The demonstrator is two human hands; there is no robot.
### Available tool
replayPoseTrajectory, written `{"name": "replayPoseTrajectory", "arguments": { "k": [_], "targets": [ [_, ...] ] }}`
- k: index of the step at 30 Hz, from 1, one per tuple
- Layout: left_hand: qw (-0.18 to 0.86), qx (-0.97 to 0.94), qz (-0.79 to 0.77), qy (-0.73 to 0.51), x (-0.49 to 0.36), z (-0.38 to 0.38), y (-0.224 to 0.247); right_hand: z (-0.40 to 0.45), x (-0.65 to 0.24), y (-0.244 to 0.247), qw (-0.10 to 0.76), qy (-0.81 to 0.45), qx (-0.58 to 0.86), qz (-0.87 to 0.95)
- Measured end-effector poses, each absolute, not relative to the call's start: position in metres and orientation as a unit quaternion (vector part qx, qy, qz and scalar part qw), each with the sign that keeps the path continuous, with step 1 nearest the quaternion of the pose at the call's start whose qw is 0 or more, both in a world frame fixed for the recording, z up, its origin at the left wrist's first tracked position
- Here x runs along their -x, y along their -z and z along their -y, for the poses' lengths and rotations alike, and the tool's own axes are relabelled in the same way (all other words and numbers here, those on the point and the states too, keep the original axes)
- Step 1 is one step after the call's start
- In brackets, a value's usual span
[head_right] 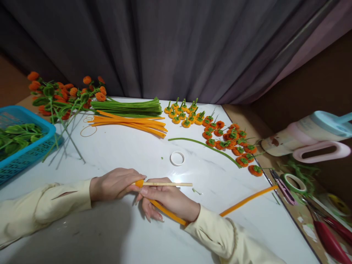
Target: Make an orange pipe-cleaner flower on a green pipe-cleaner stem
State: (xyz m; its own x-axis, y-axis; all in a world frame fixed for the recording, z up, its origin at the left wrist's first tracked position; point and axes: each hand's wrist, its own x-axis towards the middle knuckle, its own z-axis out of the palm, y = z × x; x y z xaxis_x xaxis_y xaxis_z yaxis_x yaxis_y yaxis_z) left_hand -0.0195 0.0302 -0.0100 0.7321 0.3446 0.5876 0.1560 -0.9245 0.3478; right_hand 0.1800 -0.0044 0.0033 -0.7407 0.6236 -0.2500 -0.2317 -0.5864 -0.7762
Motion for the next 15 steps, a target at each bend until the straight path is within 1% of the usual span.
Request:
{"name": "replayPoseTrajectory", "arguments": {
  "k": [4,6,8,11,15],
  "targets": [
    [0.214,-0.92,-0.175,-0.28,0.0212,-0.0307,0.0099,0.0041,-0.1803,-0.0011,0.251,-0.854,0.25,0.38],
    [0.222,-0.927,-0.189,-0.236,0.0216,-0.03,0.0085,0.0041,-0.1804,-0.0001,0.248,-0.858,0.246,0.377],
    [0.185,-0.939,-0.184,-0.223,0.0215,-0.029,0.0071,0.004,-0.1803,0.0005,0.235,-0.868,0.242,0.365],
    [0.105,-0.946,-0.159,-0.262,0.0205,-0.0279,0.0065,0.0037,-0.1798,0.0009,0.219,-0.878,0.242,0.349],
    [0.047,-0.939,-0.146,-0.308,0.018,-0.0292,0.0075,0.0035,-0.1791,0.0014,0.219,-0.878,0.245,0.347]
  ]
}}
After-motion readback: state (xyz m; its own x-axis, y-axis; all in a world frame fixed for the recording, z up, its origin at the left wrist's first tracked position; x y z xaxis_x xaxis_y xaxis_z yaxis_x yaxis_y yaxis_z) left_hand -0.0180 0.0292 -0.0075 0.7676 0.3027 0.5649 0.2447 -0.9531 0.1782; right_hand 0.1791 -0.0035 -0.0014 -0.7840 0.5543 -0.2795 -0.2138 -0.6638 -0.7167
